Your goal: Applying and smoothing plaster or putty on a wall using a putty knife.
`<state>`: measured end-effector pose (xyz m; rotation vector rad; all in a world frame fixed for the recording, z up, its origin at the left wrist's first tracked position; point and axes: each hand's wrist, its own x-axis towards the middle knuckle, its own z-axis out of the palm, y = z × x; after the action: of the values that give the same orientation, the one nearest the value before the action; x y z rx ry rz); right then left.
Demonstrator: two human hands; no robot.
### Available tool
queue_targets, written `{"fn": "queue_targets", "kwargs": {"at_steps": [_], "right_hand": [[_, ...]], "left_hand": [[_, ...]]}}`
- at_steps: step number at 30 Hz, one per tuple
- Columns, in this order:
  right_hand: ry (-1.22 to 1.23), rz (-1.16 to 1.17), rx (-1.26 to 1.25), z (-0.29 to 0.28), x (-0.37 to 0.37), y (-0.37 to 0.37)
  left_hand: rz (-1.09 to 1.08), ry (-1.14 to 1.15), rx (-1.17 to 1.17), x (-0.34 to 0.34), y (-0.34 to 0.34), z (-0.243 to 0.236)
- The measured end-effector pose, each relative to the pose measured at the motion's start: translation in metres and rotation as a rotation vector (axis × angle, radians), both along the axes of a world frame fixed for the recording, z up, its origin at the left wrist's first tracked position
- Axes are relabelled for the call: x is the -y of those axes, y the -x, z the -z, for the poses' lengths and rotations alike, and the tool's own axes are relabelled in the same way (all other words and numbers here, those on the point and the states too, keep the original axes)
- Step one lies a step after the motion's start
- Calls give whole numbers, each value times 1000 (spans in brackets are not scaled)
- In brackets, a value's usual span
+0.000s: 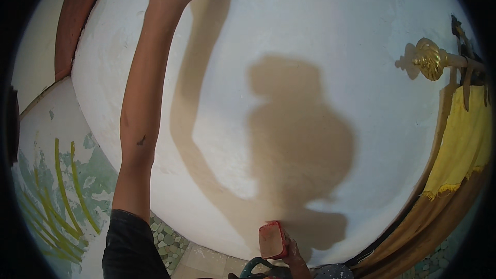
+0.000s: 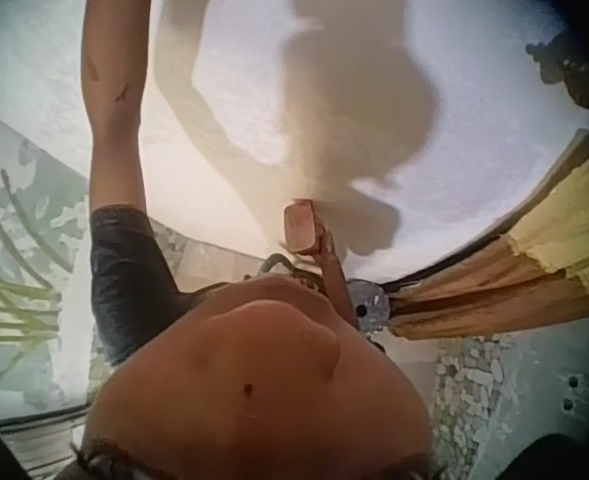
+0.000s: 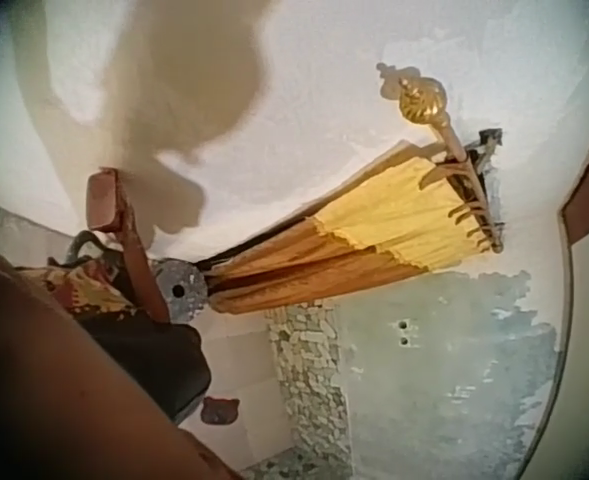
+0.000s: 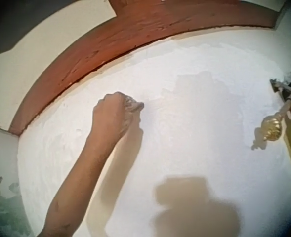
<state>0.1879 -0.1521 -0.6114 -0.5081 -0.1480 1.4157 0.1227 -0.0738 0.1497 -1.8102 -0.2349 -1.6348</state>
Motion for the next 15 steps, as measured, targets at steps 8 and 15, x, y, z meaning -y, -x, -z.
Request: {"fn": "queue_targets", "kwargs": {"at_steps": [8, 15], "right_hand": [[-22, 89, 659, -44, 23, 9], [-38, 33, 173, -60, 22, 4]], "left_hand": [[-167, 148, -245, 22, -13, 68], [30, 61, -359, 12, 6, 134]]}}
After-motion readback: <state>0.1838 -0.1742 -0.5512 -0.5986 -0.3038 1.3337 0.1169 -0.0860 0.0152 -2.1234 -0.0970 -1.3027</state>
